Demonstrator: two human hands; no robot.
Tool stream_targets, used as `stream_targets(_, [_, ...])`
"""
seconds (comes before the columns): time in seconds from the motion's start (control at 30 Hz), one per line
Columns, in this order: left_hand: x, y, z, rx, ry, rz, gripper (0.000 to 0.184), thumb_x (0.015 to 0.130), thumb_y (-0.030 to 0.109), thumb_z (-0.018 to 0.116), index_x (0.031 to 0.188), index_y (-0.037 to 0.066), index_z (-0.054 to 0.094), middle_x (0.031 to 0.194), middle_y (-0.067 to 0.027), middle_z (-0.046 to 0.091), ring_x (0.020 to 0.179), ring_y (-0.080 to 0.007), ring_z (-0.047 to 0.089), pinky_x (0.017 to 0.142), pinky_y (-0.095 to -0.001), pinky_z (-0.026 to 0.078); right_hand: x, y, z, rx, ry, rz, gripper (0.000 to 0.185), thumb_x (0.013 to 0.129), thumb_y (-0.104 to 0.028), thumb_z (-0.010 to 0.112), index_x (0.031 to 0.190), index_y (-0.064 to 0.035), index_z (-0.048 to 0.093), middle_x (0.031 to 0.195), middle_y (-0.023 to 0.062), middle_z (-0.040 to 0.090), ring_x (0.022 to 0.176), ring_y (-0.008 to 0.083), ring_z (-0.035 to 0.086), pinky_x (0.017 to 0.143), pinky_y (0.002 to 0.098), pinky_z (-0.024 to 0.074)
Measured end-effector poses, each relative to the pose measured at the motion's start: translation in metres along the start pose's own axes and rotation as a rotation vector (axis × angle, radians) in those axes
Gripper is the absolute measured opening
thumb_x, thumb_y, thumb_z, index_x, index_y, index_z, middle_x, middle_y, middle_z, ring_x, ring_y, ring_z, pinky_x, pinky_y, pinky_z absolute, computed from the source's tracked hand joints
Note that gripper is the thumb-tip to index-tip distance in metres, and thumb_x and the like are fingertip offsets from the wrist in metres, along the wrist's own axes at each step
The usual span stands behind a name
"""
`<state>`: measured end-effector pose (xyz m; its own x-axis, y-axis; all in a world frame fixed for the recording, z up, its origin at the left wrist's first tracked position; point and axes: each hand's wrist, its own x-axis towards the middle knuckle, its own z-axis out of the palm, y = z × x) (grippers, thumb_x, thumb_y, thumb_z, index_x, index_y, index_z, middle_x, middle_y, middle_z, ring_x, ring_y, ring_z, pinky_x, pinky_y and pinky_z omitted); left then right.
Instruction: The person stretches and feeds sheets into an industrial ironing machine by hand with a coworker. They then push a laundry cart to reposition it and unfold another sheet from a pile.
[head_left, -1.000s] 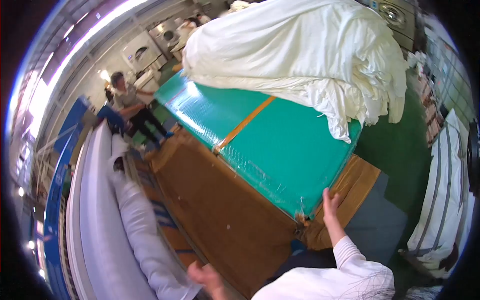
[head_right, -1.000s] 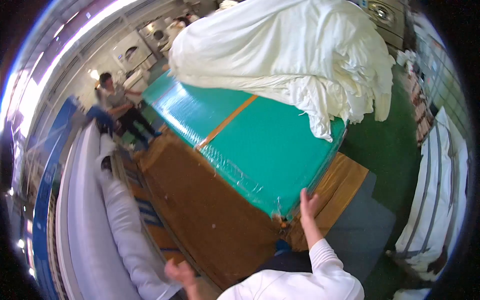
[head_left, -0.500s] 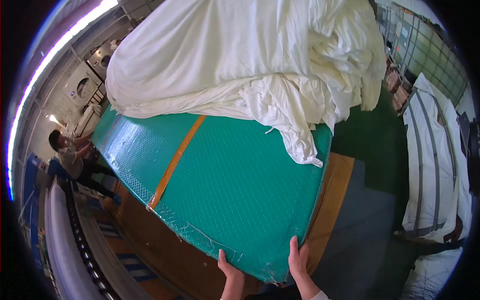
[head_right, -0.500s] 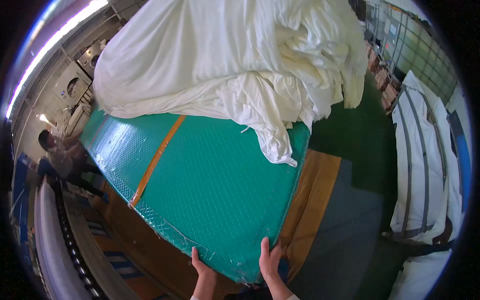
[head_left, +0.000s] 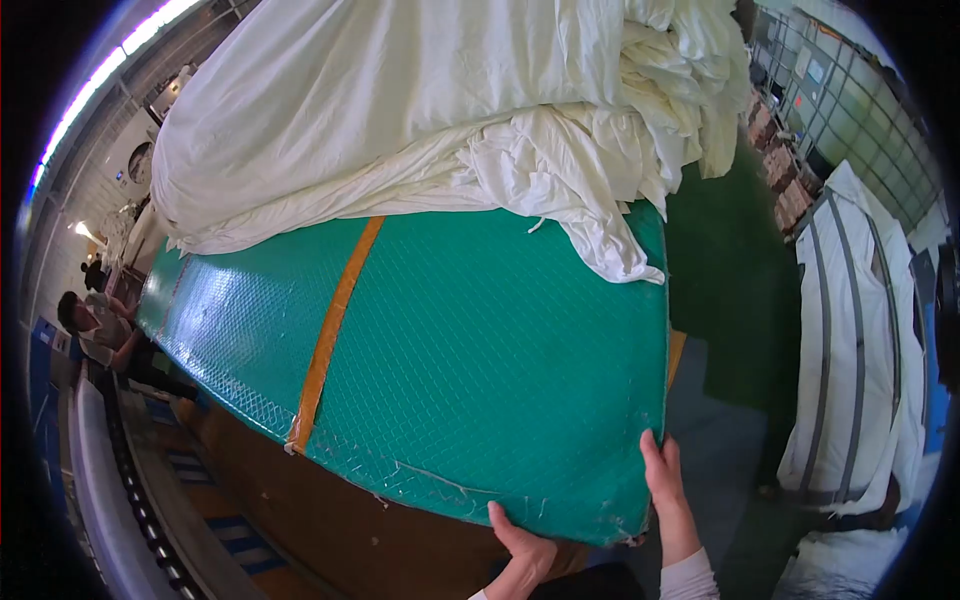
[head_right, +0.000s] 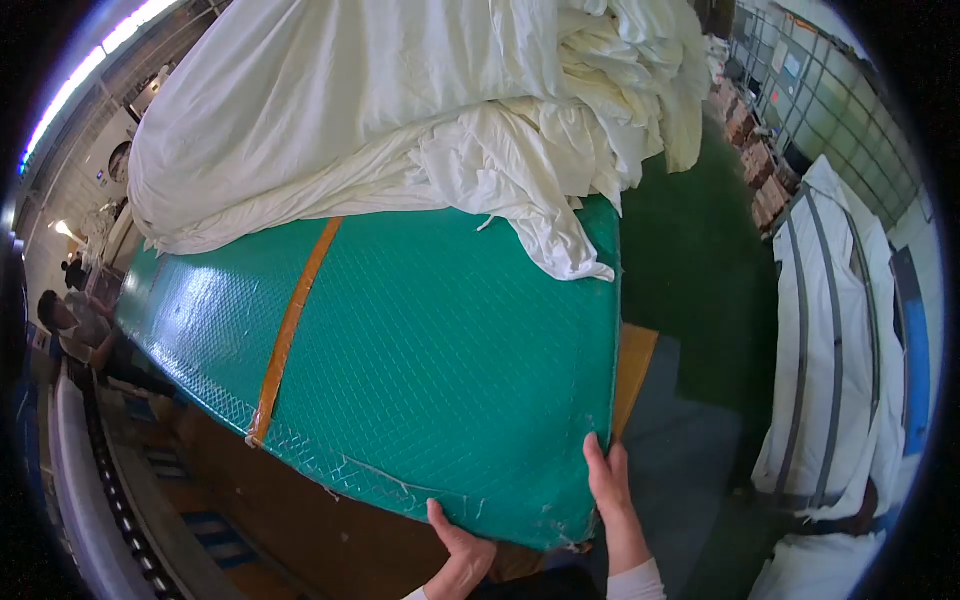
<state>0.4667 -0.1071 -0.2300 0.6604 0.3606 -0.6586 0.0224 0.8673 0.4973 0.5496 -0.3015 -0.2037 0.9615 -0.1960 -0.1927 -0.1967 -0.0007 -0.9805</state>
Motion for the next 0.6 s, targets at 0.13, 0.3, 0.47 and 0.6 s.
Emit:
stream_targets(0.13, [-0.027, -0.036, 0.051, -0.139, -0.024, -0.088, 0.075, 0.079, 0.060, 0.053, 0.134, 0.011, 0.036, 0.133, -0.0072, 0.042, 0.119, -0.0286, 0.041, 0.099, -0.0471, 0.035, 0.046, 0.010, -0.043, -0.200, -0.023, -0.046, 0.048, 0.088, -0.040, 0.055, 0.110, 0.0032, 0.055, 0.097, 0.0079, 0.061, 0.090, 0.0194, 0.055, 0.078, 0.0333, 0.0434])
stream_targets(0.3, [0.013, -0.136, 0.073, -0.118, -0.213, 0.022, 0.074, 0.081, 0.058, 0.054, 0.136, 0.014, 0.032, 0.136, -0.0066, 0.038, 0.120, -0.0285, 0.040, 0.095, -0.0503, 0.037, 0.144, 0.012, -0.105, -0.852, 0.250, -0.518, 0.068, 0.084, -0.051, 0.052, 0.127, 0.0007, 0.042, 0.109, 0.0235, 0.059, 0.103, 0.0379, 0.056, 0.087, 0.0429, 0.0437])
stream_targets(0.47, [0.034, -0.190, 0.140, 0.319, -0.332, -0.076, 0.051, 0.085, 0.047, 0.060, 0.108, 0.002, 0.054, 0.101, -0.0128, 0.061, 0.089, -0.0221, 0.062, 0.066, -0.0344, 0.049, 0.060, -0.026, -0.171, -0.072, 0.279, -0.639, 0.030, 0.096, -0.026, 0.044, 0.112, -0.0032, 0.056, 0.093, 0.0087, 0.064, 0.082, 0.0141, 0.060, 0.070, 0.0274, 0.0463])
stream_targets(0.6, [0.031, -0.143, 0.085, 1.083, -0.927, 0.418, 0.037, 0.089, 0.037, 0.056, 0.096, 0.001, 0.057, 0.079, -0.0065, 0.062, 0.077, -0.0176, 0.063, 0.056, -0.0280, 0.046, -0.047, 0.107, -0.275, -0.723, 0.140, -0.724, 0.020, 0.093, -0.014, 0.048, 0.106, -0.0027, 0.058, 0.081, 0.0133, 0.062, 0.067, 0.0204, 0.061, 0.062, 0.0293, 0.0462])
